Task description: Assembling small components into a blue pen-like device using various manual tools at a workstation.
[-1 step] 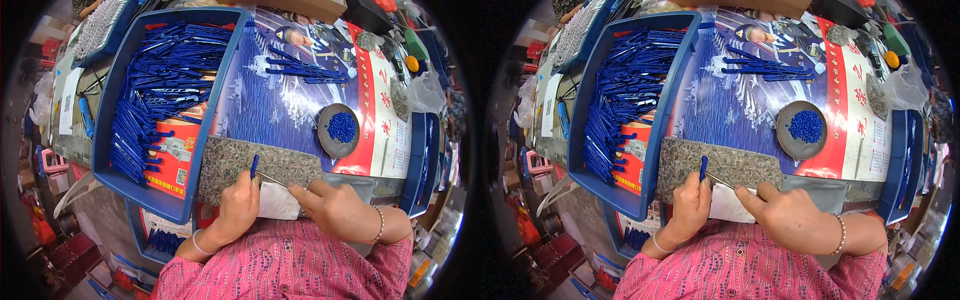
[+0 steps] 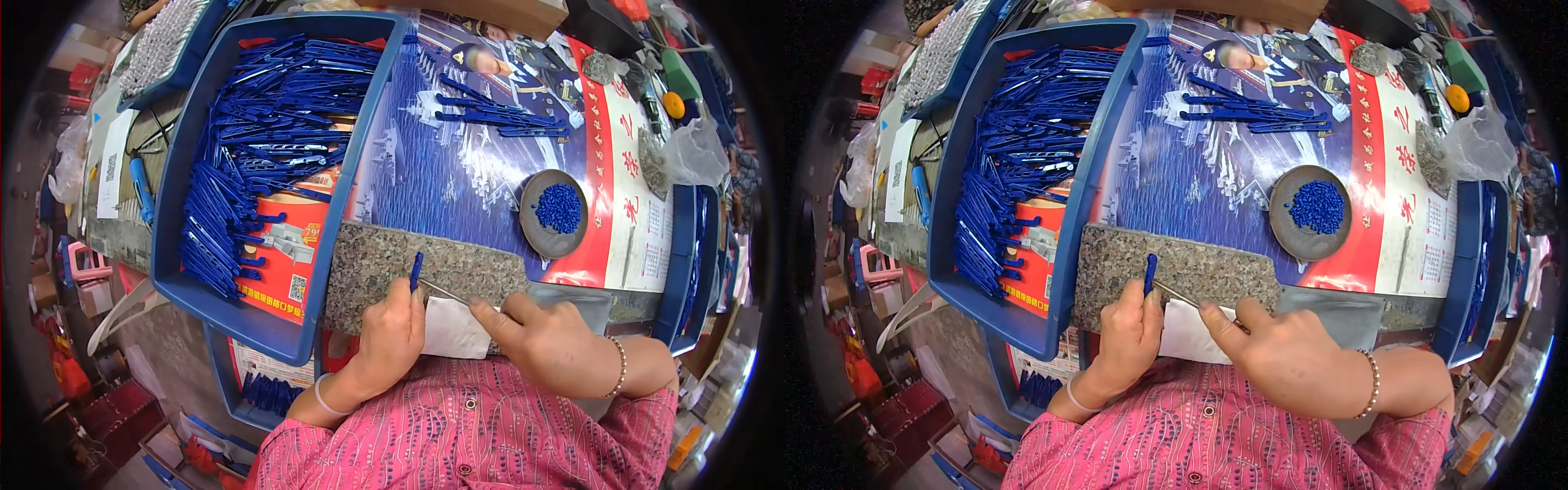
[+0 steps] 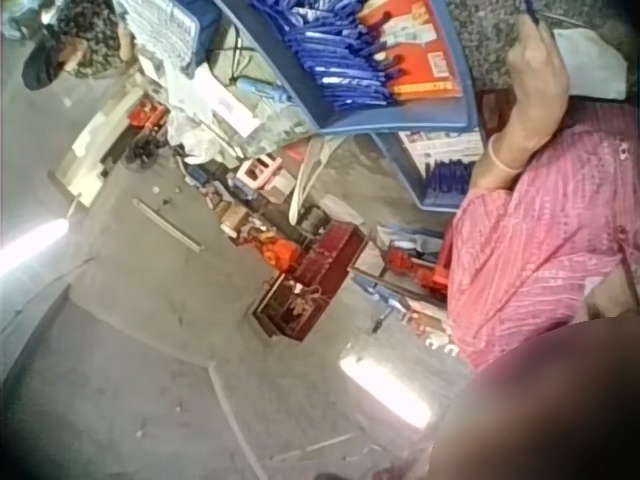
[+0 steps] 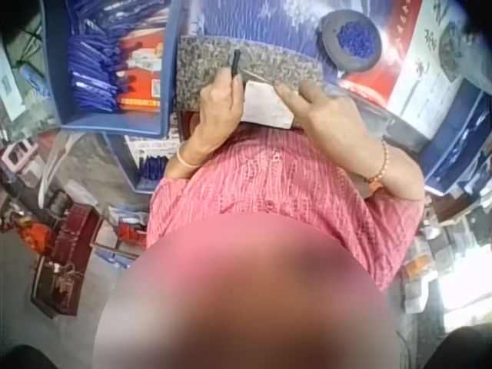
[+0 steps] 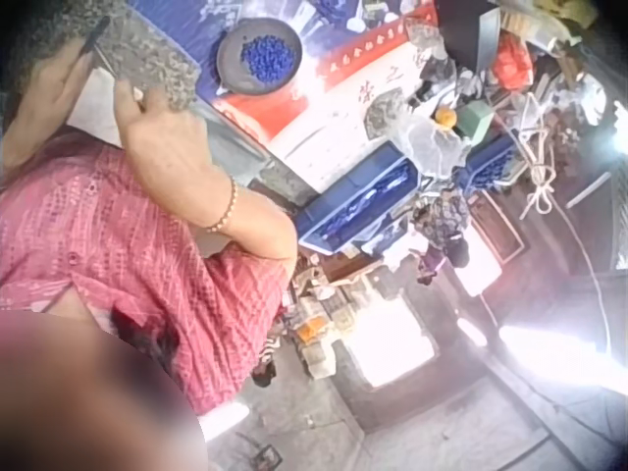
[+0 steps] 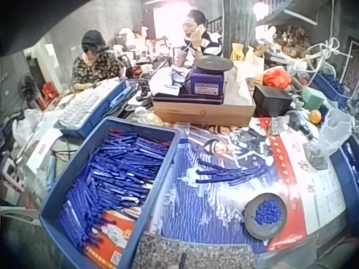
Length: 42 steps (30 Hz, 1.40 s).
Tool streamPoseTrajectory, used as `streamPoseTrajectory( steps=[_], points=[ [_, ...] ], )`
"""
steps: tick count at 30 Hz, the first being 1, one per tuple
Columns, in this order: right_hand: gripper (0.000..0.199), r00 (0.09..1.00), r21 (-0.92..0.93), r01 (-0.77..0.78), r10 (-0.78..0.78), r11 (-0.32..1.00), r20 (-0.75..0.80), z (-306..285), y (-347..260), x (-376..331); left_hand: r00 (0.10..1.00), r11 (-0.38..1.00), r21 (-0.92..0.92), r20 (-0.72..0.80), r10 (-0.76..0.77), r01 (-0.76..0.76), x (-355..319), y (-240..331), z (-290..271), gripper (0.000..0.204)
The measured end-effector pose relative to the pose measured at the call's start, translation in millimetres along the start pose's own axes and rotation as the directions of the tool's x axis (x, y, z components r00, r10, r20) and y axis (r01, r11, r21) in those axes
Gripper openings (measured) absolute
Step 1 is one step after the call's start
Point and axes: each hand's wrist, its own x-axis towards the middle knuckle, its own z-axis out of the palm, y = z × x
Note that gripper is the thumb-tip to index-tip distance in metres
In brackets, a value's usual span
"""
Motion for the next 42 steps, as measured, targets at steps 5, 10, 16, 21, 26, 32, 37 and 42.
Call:
streamPoseTrajectory(
  steps=[5, 10, 16, 21, 26, 32, 37, 42],
  points=[
    [0.049, 0.997, -0.15, 0.034, -0.024, 0.988, 0.068, -8.6, -2.4, 7.5, 0.999, 0.999, -0.027, -0.004, -0.035, 0.034, 0.0, -2.6, -1.6, 0.01],
    [0.055, 0.996, -0.071, 0.085, -0.082, 0.994, 0.039, -10.1, 2.9, 4.8, 0.997, 0.996, -0.061, 0.033, -0.07, 0.072, 1.2, -4.4, -3.3, 0.013],
    [0.053, 0.998, -0.219, 0.06, -0.066, 0.974, -0.019, -5.8, -6.0, -3.1, 0.999, 0.994, -0.107, 0.036, -0.029, 0.033, 2.8, -7.2, -4.0, 0.015],
    [0.054, 0.996, -0.278, 0.084, -0.083, 0.957, 0.015, -7.0, -9.3, -3.6, 0.998, 0.998, -0.06, 0.058, 0.019, -0.015, 4.2, -4.5, -5.0, 0.014],
    [0.055, 0.995, -0.191, 0.044, -0.026, 0.981, 0.094, -14.8, -11.0, 4.7, 0.992, 0.999, -0.042, 0.122, -0.029, 0.035, 5.2, -3.2, -8.8, 0.014],
    [0.045, 0.992, 0.136, -0.006, -0.011, 0.991, 0.128, -21.6, 3.7, 20.8, 0.993, 0.997, -0.044, 0.104, -0.058, 0.063, 3.9, -5.7, -8.3, 0.014],
    [0.048, 0.997, 0.334, 0.048, -0.068, 0.942, 0.049, -20.6, 7.3, 23.9, 0.992, 0.998, -0.044, 0.12, -0.039, 0.045, 4.4, -5.8, -8.2, 0.014],
    [0.045, 0.972, -0.192, 0.036, 0.01, 0.981, 0.233, -34.3, -17.4, 20.7, 0.995, 0.998, -0.05, 0.098, -0.024, 0.029, 5.7, -6.3, -6.8, 0.015]
  ],
)
